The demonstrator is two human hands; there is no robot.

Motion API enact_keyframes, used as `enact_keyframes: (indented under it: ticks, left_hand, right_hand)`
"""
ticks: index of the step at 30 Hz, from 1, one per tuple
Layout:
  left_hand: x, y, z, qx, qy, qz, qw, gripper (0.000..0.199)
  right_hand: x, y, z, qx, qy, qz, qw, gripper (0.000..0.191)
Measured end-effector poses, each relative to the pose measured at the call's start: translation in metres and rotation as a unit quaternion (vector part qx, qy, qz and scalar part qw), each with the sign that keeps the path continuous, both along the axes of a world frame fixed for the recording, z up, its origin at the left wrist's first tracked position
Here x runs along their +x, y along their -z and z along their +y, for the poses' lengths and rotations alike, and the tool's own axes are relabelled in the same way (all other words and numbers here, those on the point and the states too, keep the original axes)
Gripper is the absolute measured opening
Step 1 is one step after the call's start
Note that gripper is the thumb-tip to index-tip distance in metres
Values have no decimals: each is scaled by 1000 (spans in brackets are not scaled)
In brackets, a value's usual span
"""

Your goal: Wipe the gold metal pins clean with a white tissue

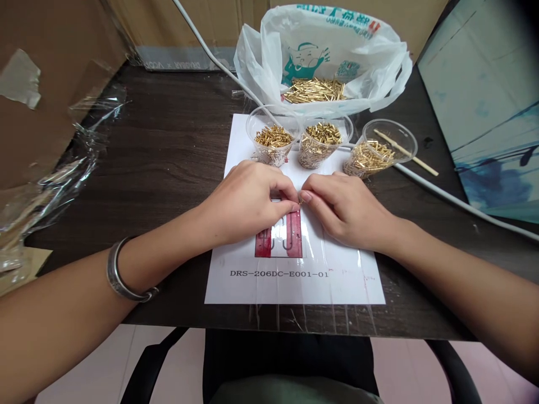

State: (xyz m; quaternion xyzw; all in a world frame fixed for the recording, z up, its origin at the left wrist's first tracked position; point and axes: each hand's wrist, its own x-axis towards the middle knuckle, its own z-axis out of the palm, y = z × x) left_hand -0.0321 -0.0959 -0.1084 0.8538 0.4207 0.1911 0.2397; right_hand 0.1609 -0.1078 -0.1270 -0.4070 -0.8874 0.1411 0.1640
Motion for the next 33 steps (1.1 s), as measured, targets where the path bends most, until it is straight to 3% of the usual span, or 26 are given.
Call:
enact_keyframes:
  ticks: [10, 33]
  left_hand:
    - [0, 1, 3, -43, -10, -33, 998, 7]
    - [1, 3, 4, -64, -21, -39, 997, 9]
  right_hand:
    - [0, 0, 0, 4, -2, -4, 1000, 25]
    - [0, 1, 0, 14, 3, -20, 1000, 25]
